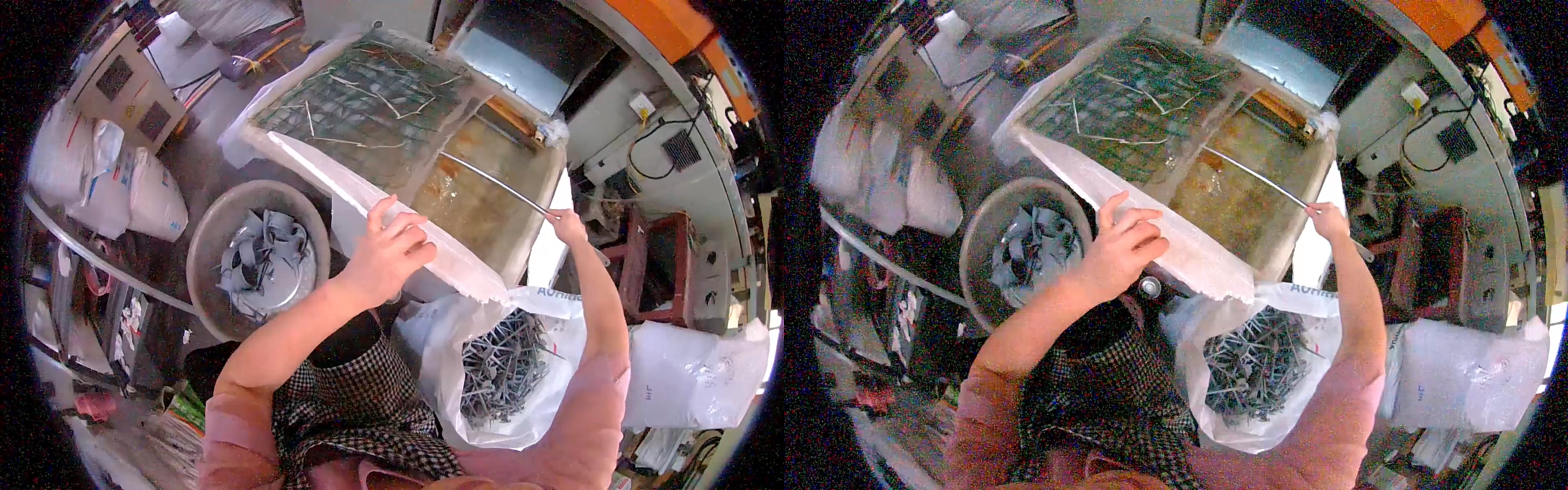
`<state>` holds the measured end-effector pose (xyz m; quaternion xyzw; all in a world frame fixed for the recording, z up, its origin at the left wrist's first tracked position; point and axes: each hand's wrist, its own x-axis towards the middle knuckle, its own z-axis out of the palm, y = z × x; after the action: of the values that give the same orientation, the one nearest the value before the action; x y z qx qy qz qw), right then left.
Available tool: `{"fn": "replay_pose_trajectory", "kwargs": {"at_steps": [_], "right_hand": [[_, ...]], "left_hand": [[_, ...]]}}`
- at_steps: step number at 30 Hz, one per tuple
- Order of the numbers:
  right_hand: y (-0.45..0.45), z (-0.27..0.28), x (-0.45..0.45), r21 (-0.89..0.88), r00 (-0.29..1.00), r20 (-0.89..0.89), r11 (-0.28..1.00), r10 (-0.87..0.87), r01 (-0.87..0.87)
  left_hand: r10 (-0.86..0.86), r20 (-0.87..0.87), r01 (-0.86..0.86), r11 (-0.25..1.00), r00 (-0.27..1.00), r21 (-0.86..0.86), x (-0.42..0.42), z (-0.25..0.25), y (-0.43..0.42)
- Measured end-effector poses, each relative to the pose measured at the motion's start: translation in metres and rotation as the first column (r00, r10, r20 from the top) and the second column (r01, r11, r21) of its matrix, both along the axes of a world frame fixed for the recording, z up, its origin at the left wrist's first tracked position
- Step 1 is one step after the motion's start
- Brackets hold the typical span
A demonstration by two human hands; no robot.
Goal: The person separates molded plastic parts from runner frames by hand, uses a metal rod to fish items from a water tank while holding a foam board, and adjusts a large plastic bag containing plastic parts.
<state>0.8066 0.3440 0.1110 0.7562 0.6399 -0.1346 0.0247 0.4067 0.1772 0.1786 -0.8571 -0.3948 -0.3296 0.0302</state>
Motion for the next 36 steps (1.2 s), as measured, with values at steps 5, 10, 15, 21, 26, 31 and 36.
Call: {"fn": "replay_pose_trajectory", "kwargs": {"at_steps": [5, 10, 15, 21, 26, 31, 36], "right_hand": [[0.053, -0.054, -0.038, -0.003, 0.992, -0.095, 0.996, 0.086, -0.086], [0.068, -0.078, -0.076, 0.071, 0.981, -0.138, 0.99, 0.133, -0.124], [0.054, -0.052, -0.084, 0.049, 0.968, -0.16, 0.981, 0.193, -0.187], [0.042, -0.019, 0.008, -0.015, 0.941, -0.026, 0.941, 0.336, -0.337], [0.016, -0.057, 0.057, -0.36, 0.948, -0.022, 0.882, 0.316, -0.303], [0.05, -0.123, 0.112, -0.205, 0.806, 0.087, 0.802, 0.586, -0.561], [0.071, 0.04, 0.015, 0.494, 0.865, 0.379, 0.719, 0.328, -0.489]], "left_hand": [[-0.028, 0.001, 0.028, 0.999, 1.0, -0.033, -0.002, 0.004, -0.002], [-0.027, 0.033, 0.027, 1.0, 0.999, -0.014, 0.003, 0.003, 0.002], [-0.041, 0.046, 0.042, 0.999, 0.998, -0.007, 0.009, 0.004, 0.008], [0.166, -0.048, -0.163, 0.984, 0.985, 0.069, 0.022, 0.013, 0.012], [0.327, 0.022, -0.328, 0.94, 0.945, 0.093, 0.021, 0.032, 0.006], [0.531, -0.193, -0.543, 0.839, 0.825, -0.016, -0.092, -0.008, -0.053], [0.64, -0.706, -0.952, 0.233, 0.304, -0.198, -0.277, -0.05, -0.155]]}}
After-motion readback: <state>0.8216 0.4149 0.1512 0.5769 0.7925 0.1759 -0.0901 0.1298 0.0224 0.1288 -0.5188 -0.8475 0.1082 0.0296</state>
